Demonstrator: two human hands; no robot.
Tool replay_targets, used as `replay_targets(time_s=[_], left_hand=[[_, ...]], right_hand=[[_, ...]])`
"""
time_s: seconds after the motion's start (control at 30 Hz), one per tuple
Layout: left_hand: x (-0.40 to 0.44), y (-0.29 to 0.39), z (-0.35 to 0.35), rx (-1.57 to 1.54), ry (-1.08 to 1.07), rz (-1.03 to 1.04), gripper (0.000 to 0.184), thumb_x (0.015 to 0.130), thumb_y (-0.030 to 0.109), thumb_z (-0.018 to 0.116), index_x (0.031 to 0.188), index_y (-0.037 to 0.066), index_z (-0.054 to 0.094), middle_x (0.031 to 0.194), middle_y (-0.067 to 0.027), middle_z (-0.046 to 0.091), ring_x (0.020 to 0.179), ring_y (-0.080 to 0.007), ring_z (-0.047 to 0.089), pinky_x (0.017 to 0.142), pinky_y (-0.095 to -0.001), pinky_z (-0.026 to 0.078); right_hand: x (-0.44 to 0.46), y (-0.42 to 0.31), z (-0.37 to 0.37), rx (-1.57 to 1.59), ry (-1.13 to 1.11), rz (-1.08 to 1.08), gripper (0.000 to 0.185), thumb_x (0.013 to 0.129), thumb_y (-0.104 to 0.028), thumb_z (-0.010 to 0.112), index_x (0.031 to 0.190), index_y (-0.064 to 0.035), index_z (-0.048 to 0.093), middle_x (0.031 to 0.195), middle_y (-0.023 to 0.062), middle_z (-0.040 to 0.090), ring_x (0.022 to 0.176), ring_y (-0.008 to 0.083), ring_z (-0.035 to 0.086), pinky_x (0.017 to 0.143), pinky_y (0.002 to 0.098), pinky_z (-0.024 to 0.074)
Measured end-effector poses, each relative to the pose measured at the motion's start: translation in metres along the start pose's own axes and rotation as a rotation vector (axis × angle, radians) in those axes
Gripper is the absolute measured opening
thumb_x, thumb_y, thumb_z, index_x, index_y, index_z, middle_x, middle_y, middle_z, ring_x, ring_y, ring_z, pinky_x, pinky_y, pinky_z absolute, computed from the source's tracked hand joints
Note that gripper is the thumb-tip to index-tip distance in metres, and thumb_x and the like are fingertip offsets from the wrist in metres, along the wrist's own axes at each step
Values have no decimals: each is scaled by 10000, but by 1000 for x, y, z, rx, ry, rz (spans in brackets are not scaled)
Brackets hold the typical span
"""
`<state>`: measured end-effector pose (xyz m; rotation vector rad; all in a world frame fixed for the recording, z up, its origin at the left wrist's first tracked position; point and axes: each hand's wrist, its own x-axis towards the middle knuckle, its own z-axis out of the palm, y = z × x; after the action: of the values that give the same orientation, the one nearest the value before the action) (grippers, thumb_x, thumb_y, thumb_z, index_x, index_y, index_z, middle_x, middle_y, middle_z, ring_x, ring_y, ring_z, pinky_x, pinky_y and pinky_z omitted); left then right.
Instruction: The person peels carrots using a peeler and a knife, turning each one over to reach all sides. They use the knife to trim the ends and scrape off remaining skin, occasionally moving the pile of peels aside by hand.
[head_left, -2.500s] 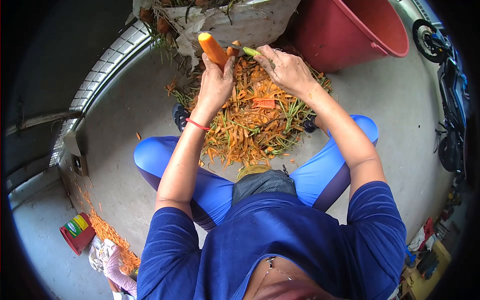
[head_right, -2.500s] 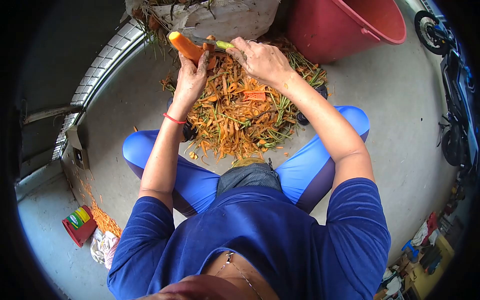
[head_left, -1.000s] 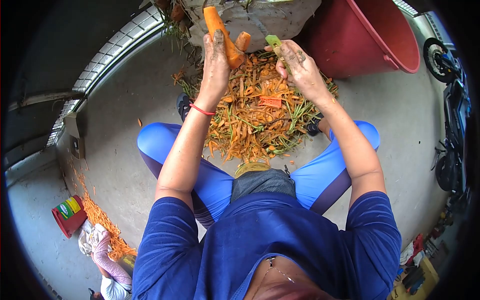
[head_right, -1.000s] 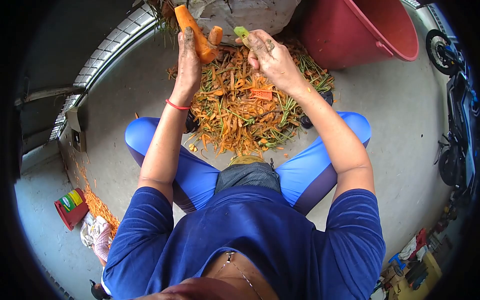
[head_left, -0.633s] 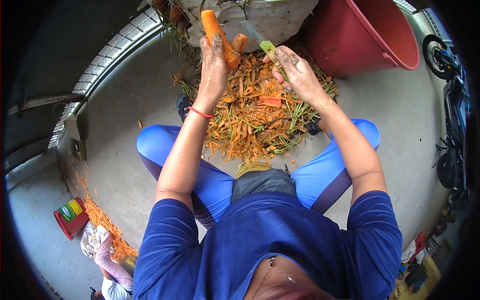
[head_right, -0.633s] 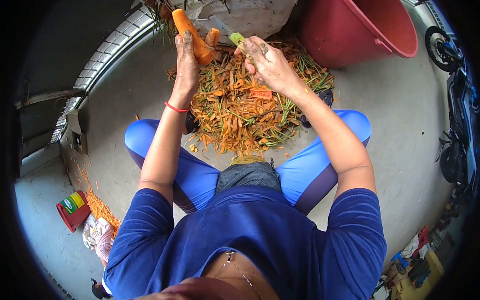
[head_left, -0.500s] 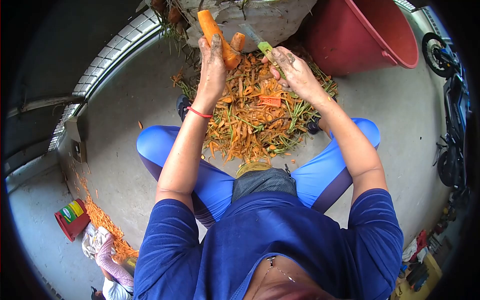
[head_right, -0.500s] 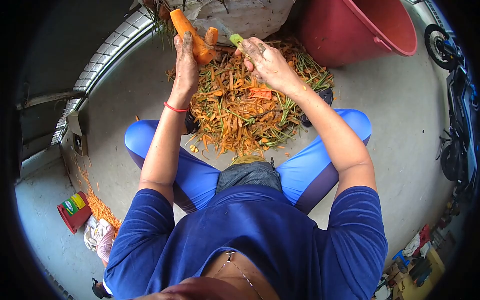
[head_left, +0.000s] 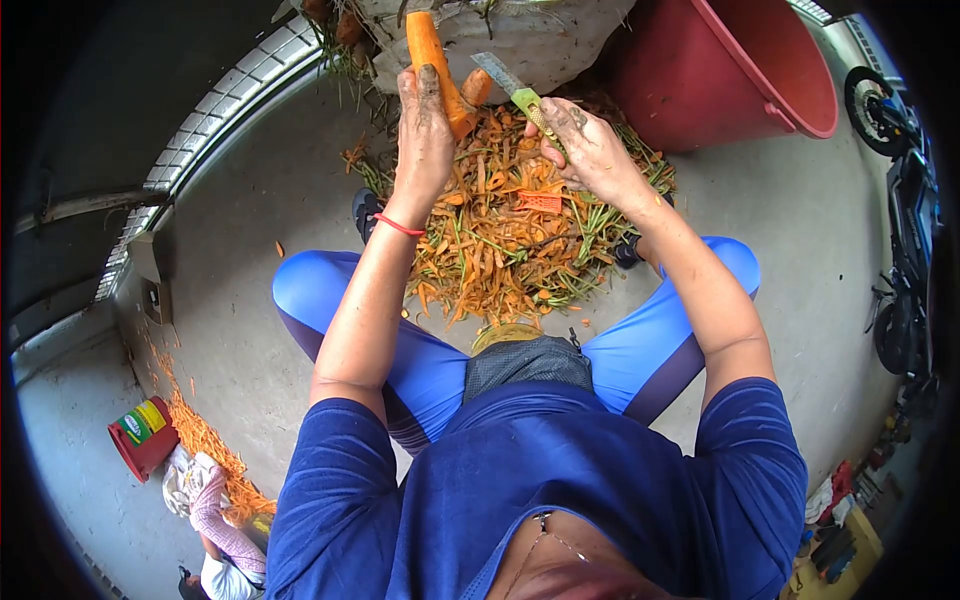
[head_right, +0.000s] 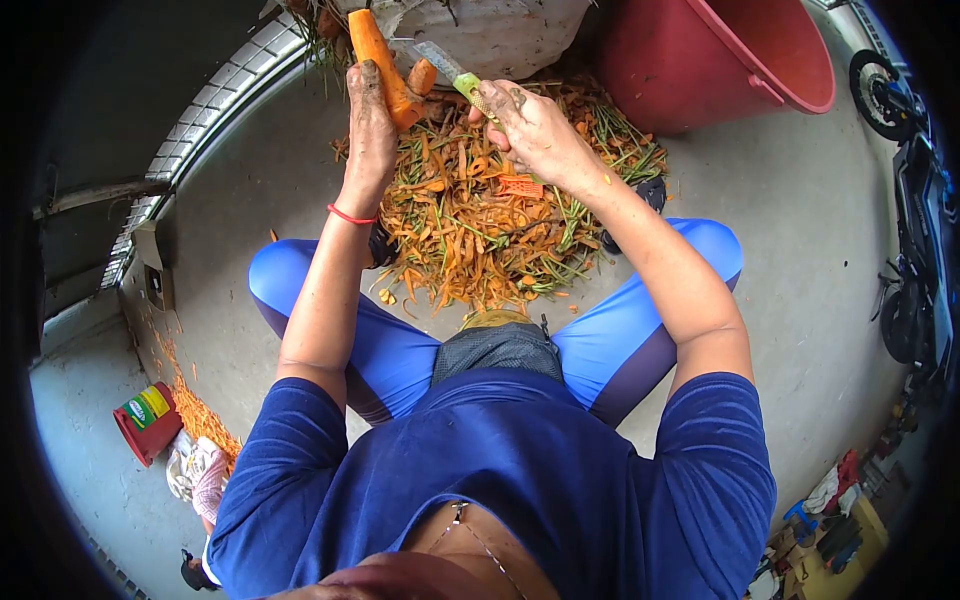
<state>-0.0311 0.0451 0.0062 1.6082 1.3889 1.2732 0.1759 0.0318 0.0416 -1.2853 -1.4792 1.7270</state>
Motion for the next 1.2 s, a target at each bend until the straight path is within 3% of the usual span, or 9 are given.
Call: replay_targets(time_s=[0.07, 0.2, 0.37, 0.5, 0.73, 0.8, 0.9, 1.03, 1.2], left_hand=[[2, 2, 1, -80, 8, -57, 416, 1034, 289, 256, 1194, -76, 376, 1092, -206, 389, 942, -349, 469, 855, -429, 404], [0, -3, 2, 76, 42, 57, 482, 1025, 430, 236, 1179, 16, 427, 1041, -96, 464, 950, -159, 518, 841, -315, 442], [0, 11, 1, -139, 23, -121, 477, 1025, 429, 239, 1177, 17, 426, 1033, -91, 462, 946, -160, 521, 831, -309, 447], [-1, -10, 2, 99, 14, 69, 483, 1021, 451, 235, 1180, 34, 420, 1017, -79, 459, 915, -145, 533, 794, -298, 465], [0, -15, 3, 99, 14, 79, 495, 1014, 479, 225, 1175, 49, 409, 992, -64, 466, 877, -133, 554, 763, -286, 480], [0, -18, 2, 127, -15, 82, 396, 972, 302, 307, 1240, 17, 368, 1058, -130, 449, 929, -228, 528, 827, -347, 452], [3, -23, -1, 173, -55, 89, 476, 901, -37, 463, 1350, -40, 305, 1170, -253, 416, 1008, -409, 475, 923, -463, 407], [2, -14, -3, 235, -64, 122, 370, 954, 51, 429, 1305, -33, 347, 1123, -217, 426, 960, -369, 488, 835, -432, 448], [5, -10, 1, 26, -26, 87, 476, 1000, 479, 282, 1137, 41, 412, 984, -85, 484, 882, -156, 601, 711, -299, 562]], right_hand=[[-1, -1, 1, 4, -5, 6, 530, 955, -563, 387, 1012, -61, 548, 617, -51, 371, 479, 26, 305, 433, 202, 253], [-2, -3, 1, -28, 11, -18, 529, 955, -564, 386, 1012, -62, 546, 620, -51, 370, 478, 27, 301, 436, 202, 254], [-2, -2, -1, 11, 6, -8, 527, 955, -562, 388, 1004, -62, 548, 620, -53, 371, 477, 27, 295, 438, 203, 251], [-2, 0, 1, -41, 11, -24, 525, 955, -560, 391, 999, -61, 548, 620, -53, 371, 478, 28, 294, 437, 202, 248], [-2, -1, 0, -37, 20, -20, 510, 958, -548, 395, 997, -62, 546, 618, -54, 371, 478, 22, 297, 431, 200, 245], [-2, 0, 0, -26, 12, -13, 506, 960, -545, 393, 995, -63, 543, 618, -54, 371, 477, 22, 298, 430, 197, 245], [-1, 3, -1, -20, -1, -16, 496, 964, -541, 386, 984, -71, 544, 614, -53, 381, 475, 24, 311, 429, 202, 260], [-3, 0, -1, -19, -31, 17, 489, 967, -533, 385, 971, -71, 543, 611, -54, 390, 474, 33, 319, 431, 212, 281], [1, 18, 9, -172, -31, -122, 494, 971, -523, 381, 937, -58, 544, 617, -28, 410, 514, 52, 357, 487, 231, 334]])
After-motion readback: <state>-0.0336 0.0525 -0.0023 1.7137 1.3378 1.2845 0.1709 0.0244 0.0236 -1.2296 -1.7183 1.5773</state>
